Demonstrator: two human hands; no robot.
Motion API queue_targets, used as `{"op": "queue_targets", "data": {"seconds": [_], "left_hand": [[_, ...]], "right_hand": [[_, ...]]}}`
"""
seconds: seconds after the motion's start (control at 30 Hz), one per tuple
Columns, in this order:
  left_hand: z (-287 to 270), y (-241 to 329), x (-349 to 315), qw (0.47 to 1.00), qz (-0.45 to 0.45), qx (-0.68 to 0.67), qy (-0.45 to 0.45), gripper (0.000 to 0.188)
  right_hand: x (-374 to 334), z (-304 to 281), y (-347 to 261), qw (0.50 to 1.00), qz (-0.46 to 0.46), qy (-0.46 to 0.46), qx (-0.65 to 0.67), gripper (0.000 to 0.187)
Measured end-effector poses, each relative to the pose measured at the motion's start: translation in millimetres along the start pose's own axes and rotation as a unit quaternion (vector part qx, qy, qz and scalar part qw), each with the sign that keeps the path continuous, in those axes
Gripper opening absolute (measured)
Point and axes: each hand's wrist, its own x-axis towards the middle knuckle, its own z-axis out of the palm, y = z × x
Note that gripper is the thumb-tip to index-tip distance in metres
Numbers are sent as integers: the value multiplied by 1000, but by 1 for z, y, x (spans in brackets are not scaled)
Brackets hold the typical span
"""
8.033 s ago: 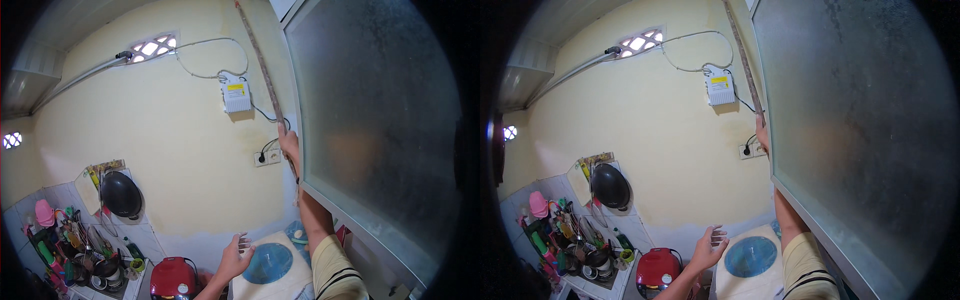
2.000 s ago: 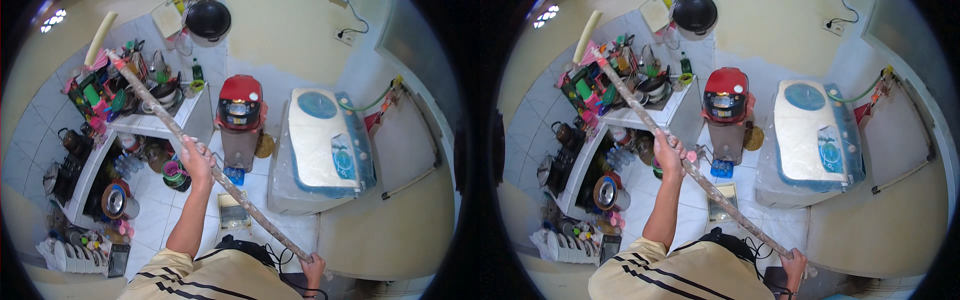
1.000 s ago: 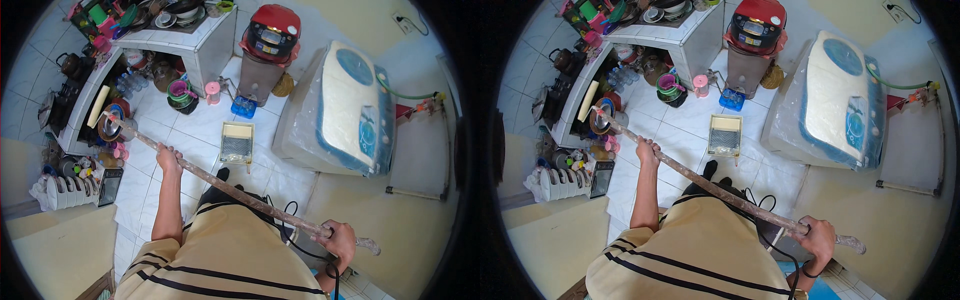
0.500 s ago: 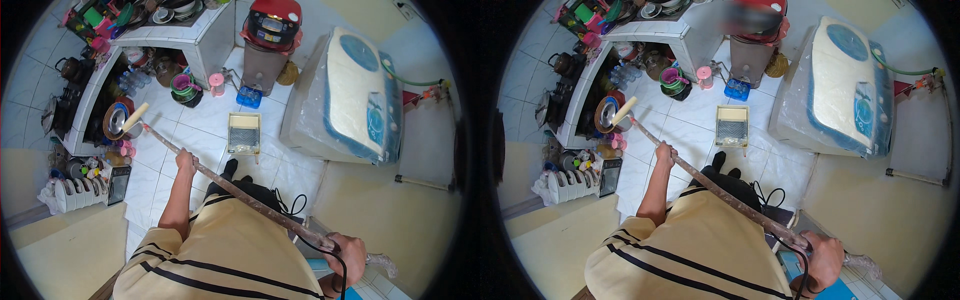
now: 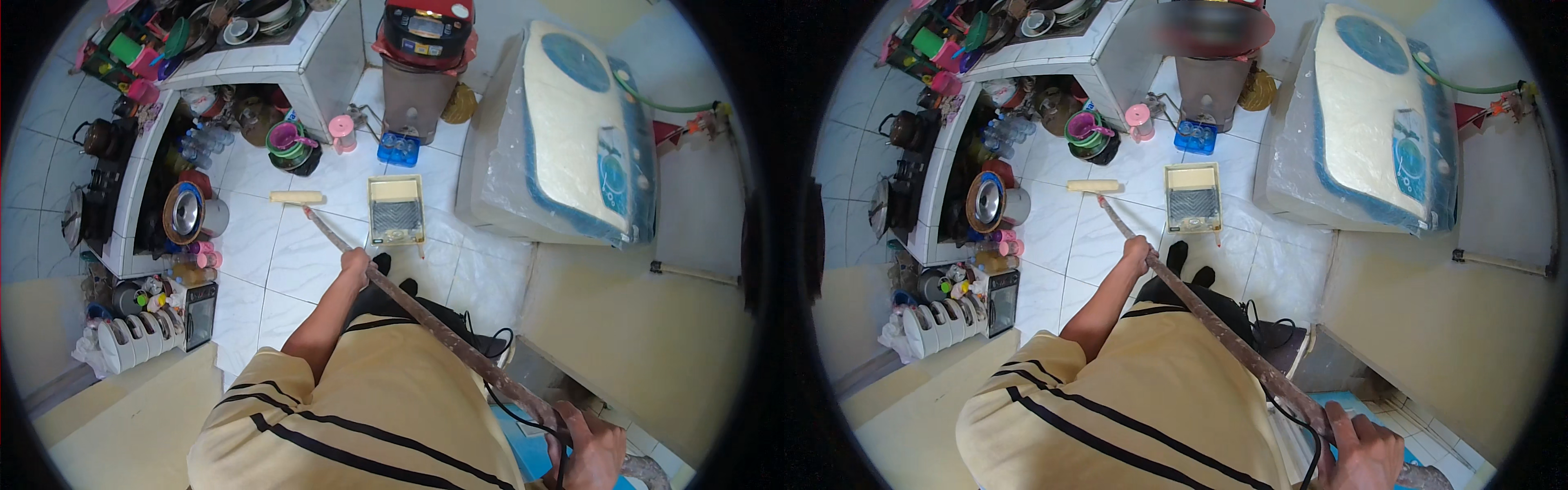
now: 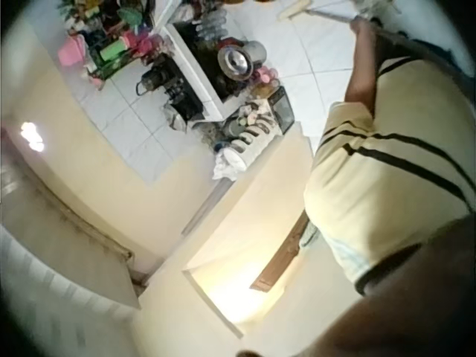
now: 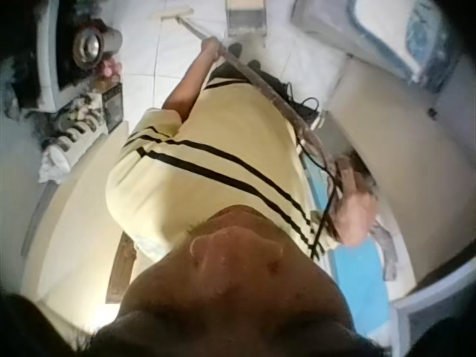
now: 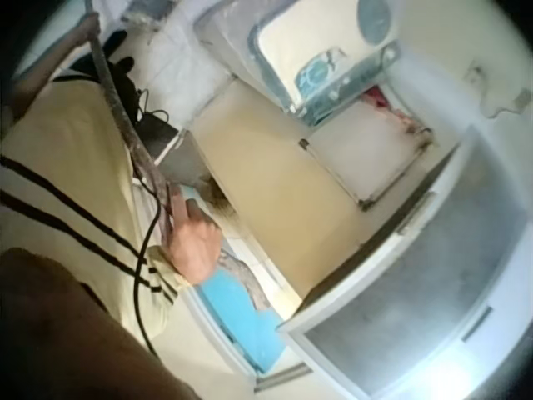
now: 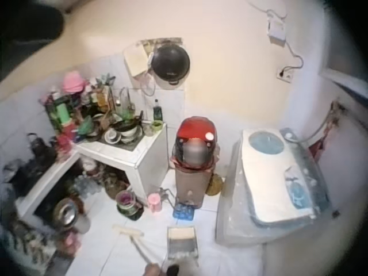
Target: The person paints a wall in a laundry/kitchen area using a paint roller attached to an extension pole, dipping the roller into a paint tray and applying paint to the wall in broad strokes.
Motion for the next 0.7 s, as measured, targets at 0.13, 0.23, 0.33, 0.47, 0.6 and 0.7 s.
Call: {"op": "queue_targets", "data": {"seconds": [0.13,0.23,0.33,0.47,0.6,0.7], "left_hand": [[17,-5,-8,997,-34,29,-56,15],[30,-9,-10,996,-45,22,-74,17],[42,-10,-9,991,-85,41,-96,18],[53,-7,-14,982,-114,59,-135,18],[68,0,-32,975,-130,53,-173,16],[78,6,-41,968,-146,66,-192,14]], "right_hand": [[-10,-13,-14,999,25,1,-23,42],[-17,-18,-27,998,62,-16,-7,44],[-24,-24,-43,997,45,24,-52,42],[-44,-33,-63,986,48,91,-130,35],[-47,-30,-42,954,-35,187,-232,39],[-44,-37,-31,856,-213,320,-345,53]]}}
